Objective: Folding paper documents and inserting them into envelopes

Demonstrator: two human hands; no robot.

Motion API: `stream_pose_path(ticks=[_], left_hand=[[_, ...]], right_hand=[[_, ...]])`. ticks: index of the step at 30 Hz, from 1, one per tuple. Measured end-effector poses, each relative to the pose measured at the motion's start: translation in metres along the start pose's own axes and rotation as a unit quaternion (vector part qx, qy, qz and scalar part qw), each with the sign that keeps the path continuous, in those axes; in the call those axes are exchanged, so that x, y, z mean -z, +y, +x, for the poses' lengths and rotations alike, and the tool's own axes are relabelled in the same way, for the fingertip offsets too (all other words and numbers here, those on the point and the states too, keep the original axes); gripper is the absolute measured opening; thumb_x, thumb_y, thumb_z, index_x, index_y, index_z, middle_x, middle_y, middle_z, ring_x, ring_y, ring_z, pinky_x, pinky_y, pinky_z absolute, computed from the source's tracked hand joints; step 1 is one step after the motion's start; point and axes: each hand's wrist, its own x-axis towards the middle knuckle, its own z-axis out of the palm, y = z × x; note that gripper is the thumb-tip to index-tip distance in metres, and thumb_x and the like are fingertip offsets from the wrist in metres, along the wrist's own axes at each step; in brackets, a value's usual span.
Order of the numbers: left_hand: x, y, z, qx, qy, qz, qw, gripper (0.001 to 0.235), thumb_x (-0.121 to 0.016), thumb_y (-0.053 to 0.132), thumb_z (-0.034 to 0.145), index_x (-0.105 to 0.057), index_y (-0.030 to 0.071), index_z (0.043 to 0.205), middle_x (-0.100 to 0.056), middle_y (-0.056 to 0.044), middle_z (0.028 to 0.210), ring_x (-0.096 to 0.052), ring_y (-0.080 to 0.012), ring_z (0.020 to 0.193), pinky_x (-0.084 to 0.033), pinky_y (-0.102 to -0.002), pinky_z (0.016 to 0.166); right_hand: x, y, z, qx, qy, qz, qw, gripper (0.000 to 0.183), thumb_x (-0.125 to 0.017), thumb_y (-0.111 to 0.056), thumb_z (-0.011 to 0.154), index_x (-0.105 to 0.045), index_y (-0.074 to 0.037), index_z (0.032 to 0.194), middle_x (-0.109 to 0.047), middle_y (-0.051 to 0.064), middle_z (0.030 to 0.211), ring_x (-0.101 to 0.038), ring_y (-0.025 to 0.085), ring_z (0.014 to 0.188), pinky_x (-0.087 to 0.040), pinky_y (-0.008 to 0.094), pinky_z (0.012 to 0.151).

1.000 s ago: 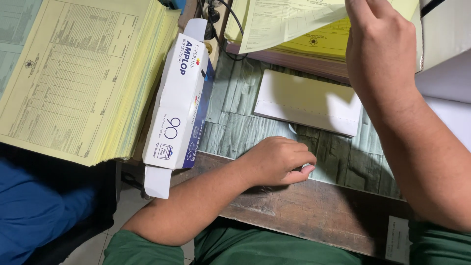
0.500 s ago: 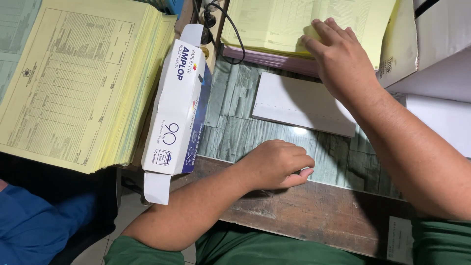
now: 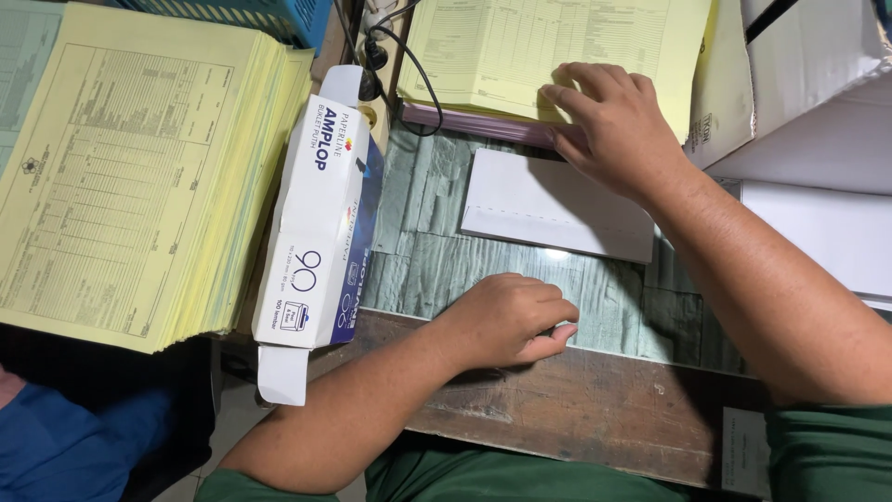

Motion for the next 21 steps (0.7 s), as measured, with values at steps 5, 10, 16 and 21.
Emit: stream_pose_path(ticks=[5, 10, 16, 21], left_hand=[[0.002, 0.001, 0.001, 0.003, -0.004, 0.001, 1.0, 0.008, -0.065, 0.014, 0.095, -0.07, 0.01, 0.09, -0.063, -0.002, 0.072, -0.061, -0.0231, 0.064, -0.049, -0.039, 0.057], [0.005, 0.001, 0.002, -0.004, 0.0, -0.006, 1.0, 0.007, -0.066, 0.013, 0.095, -0.07, 0.009, 0.09, -0.062, -0.002, 0.071, -0.059, -0.0229, 0.061, -0.048, -0.039, 0.055], [0.0, -0.001, 0.001, 0.0, -0.009, -0.004, 1.0, 0.009, -0.065, 0.015, 0.096, -0.07, 0.01, 0.091, -0.063, -0.002, 0.072, -0.06, -0.0228, 0.063, -0.049, -0.039, 0.055], [0.003, 0.0, 0.001, 0.0, -0.01, -0.002, 1.0, 0.01, -0.064, 0.016, 0.097, -0.071, 0.01, 0.093, -0.065, -0.002, 0.074, -0.062, -0.0228, 0.064, -0.049, -0.039, 0.056]], right_hand=[[-0.005, 0.008, -0.001, 0.023, 0.006, 0.048, 0.999, 0.038, -0.073, -0.019, 0.096, -0.067, -0.011, 0.133, -0.062, 0.013, 0.138, -0.057, 0.037, 0.118, -0.041, 0.052, 0.09], [0.019, 0.01, 0.018, -0.094, -0.014, 0.11, 0.989, 0.057, -0.061, -0.04, 0.103, -0.056, -0.003, 0.146, -0.046, 0.024, 0.149, -0.041, 0.043, 0.135, -0.033, 0.063, 0.104], [0.029, 0.03, 0.055, -0.27, -0.16, 0.104, 0.944, 0.072, -0.048, -0.053, 0.105, -0.032, -0.009, 0.159, -0.021, 0.028, 0.163, -0.015, 0.046, 0.149, -0.018, 0.067, 0.115], [0.032, 0.036, 0.07, -0.349, -0.228, 0.111, 0.902, 0.079, -0.037, -0.062, 0.103, -0.016, -0.018, 0.165, -0.014, 0.022, 0.168, -0.012, 0.04, 0.154, -0.009, 0.064, 0.122]])
